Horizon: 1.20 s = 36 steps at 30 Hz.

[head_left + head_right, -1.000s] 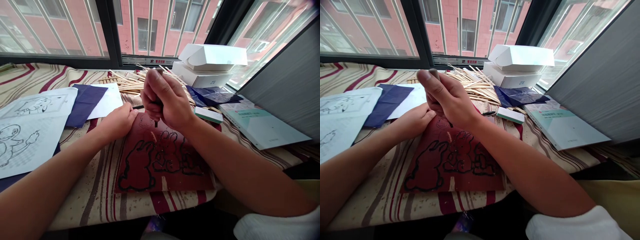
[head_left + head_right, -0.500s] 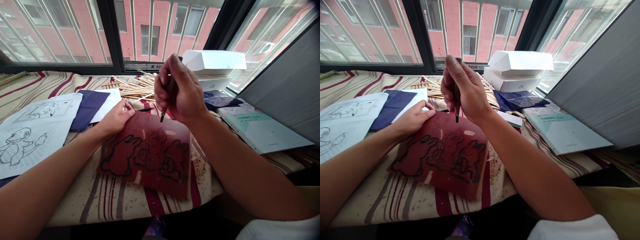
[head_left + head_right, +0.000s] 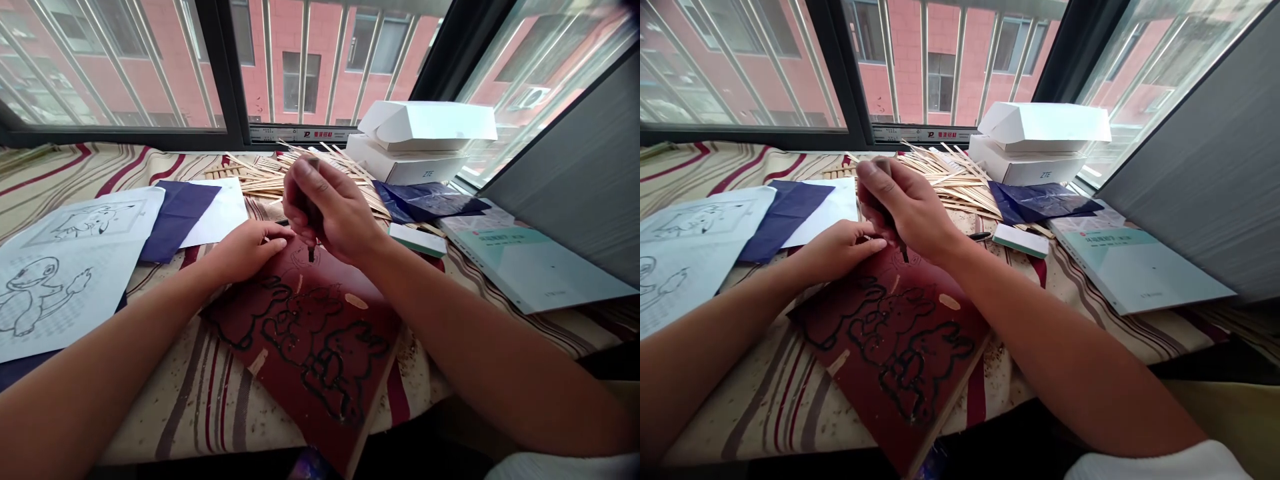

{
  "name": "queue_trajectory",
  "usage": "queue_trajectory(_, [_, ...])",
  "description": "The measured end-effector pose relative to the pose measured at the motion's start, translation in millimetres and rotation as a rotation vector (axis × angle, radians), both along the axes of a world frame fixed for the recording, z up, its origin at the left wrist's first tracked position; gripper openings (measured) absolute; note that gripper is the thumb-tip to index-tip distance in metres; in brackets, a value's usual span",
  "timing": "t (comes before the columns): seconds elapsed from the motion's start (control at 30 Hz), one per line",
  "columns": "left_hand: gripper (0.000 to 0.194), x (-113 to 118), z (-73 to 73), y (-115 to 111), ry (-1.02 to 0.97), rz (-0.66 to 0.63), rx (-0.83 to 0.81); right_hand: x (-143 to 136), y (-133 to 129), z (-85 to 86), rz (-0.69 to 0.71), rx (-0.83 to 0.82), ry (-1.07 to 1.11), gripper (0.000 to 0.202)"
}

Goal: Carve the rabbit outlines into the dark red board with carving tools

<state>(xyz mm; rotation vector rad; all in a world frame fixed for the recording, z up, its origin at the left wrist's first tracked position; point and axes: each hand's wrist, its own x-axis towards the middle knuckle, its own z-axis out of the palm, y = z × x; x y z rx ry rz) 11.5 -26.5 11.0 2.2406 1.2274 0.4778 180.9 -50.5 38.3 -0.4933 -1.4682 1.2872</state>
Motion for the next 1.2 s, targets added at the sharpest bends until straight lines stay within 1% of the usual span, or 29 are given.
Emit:
queue_trajectory(0.1, [0.041, -3, 0.1, -3, -0.058, -0.007, -0.011, 0, 3, -2.6, -0.010, -0.013, -0.016, 0.049])
queue_trajectory(0.23, [0.040, -3, -3.2, -5, -0.155, -0.009, -0.061, 3, 1, 0.6, -0.032, -0.024, -0.047, 0.049])
queue_trajectory(0.4, [0.034, 3, -4.5, -10, -0.181, 0.038, 0.028, 3, -5, 1.2, 0.006, 0.023, -0.100, 0.045])
queue_trajectory(0.53, [0.029, 3, -1.9, -12, -0.081, 0.070, 0.101, -2, -2, -6.6, 0.017, 0.042, -0.057, 0.036])
queue_trajectory(0.63, [0.027, -1, -0.3, -12, 0.082, 0.093, 0.190, -7, -1, -12.4, 0.008, 0.033, -0.056, 0.032])
queue_trajectory(0.73, [0.026, -6, 0.2, -11, 0.256, 0.117, 0.216, -10, -2, -16.1, -0.024, -0.001, -0.064, 0.032])
queue_trajectory(0.8, [0.028, -10, -0.2, -8, 0.309, 0.091, 0.195, -11, -2, -17.6, -0.026, -0.016, -0.059, 0.031])
queue_trajectory(0.87, [0.027, -15, -0.1, -3, 0.299, 0.037, 0.135, -11, -1, -18.4, -0.027, -0.019, -0.054, 0.031])
queue_trajectory(0.97, [0.023, -23, 2.0, 5, 0.241, -0.046, -0.062, -9, 4, -18.1, -0.006, -0.016, -0.043, 0.039])
queue_trajectory(1.03, [0.025, -26, 4.2, 7, 0.226, -0.076, -0.175, -9, 6, -17.6, 0.025, -0.028, -0.022, 0.047])
queue_trajectory(1.1, [0.031, -27, 5.6, 7, 0.232, -0.096, -0.206, -10, 6, -16.9, 0.043, -0.057, 0.001, 0.051])
queue_trajectory(1.2, [0.038, -23, 4.9, 6, 0.222, -0.127, -0.156, -12, 4, -15.9, 0.042, -0.097, 0.023, 0.055])
